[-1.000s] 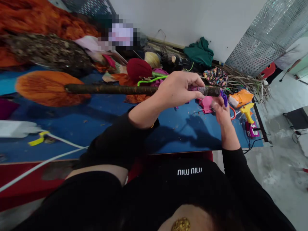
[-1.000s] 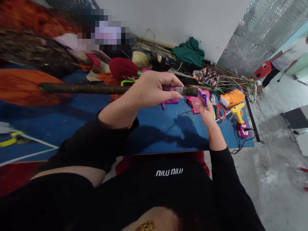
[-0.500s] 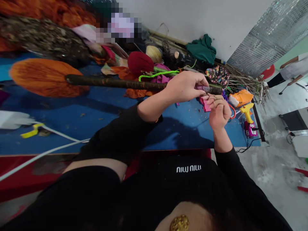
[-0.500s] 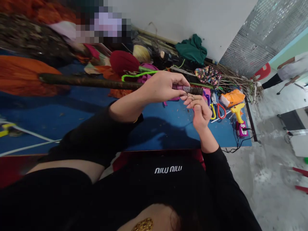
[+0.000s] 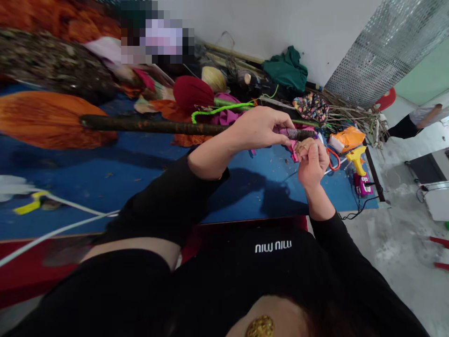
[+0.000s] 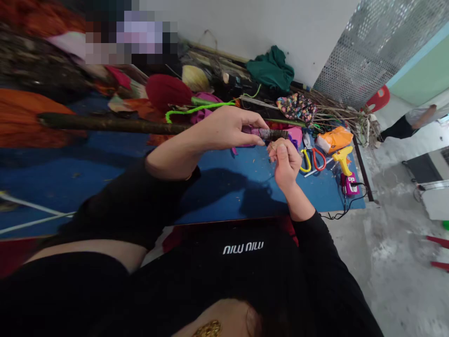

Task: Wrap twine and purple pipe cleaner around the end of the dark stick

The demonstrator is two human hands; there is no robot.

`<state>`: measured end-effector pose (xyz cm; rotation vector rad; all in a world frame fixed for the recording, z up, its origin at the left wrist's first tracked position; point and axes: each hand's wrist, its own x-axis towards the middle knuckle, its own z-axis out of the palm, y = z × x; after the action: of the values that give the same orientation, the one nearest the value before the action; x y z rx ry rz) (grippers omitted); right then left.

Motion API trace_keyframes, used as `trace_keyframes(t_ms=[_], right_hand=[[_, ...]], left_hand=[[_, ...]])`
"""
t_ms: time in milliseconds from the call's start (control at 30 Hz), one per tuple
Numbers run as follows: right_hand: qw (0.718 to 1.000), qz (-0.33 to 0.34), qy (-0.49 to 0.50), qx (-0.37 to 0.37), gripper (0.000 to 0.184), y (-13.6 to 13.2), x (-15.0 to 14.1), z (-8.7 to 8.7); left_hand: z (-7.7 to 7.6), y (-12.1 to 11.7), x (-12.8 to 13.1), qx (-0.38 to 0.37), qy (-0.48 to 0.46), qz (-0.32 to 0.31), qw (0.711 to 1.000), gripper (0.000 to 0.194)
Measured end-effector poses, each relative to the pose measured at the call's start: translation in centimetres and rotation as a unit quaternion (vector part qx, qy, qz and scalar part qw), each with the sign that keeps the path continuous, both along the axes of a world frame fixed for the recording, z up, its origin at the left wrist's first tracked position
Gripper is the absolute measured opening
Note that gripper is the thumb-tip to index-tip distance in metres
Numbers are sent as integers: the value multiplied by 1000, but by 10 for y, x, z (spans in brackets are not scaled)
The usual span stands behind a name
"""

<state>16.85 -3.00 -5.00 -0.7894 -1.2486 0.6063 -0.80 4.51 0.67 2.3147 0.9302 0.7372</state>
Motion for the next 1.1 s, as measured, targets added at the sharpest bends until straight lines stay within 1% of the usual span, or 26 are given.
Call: trace_keyframes(t_ms=[133,200,300,367,433,533,667,800,900,1000,1100], right_hand=[[999,19,17,36,51,2,1,-4],[999,18,19,38,51,3,1,-5],[999,18,22,31,53,3,1,-6],[999,13,25,32,54,3,1,-5],[999,3,28,42,53,2,1,-3],[999,-18,19,45,47,-4,0,0],[998,-52,-20,18,42,-16,-4,-1],[997,-67,-45,-6,43,-22,-6,-1],[996,-65,-61,-12,47,-18,-1,8],[996,-32,-82,-2,48,-10,11,26],[992,-4,-129,-7,48,-1,23,45]], left_hand=[[10,-5,-6,-46,36,-38,998,44],[13,-6,-8,-55,46,-41,997,45],[12,-6,-6,-50,56,-30,997,45],[9,-6,-3,-47,60,-17,997,43],[6,-6,1,-45,51,10,998,40],[1,-8,8,-40,26,56,997,37],[-5,-10,16,-10,17,88,996,35],[-11,-10,20,13,37,113,993,36],[-13,-9,20,25,48,102,993,37],[-13,-7,19,39,34,74,996,38],[-13,-6,19,37,24,49,998,38]])
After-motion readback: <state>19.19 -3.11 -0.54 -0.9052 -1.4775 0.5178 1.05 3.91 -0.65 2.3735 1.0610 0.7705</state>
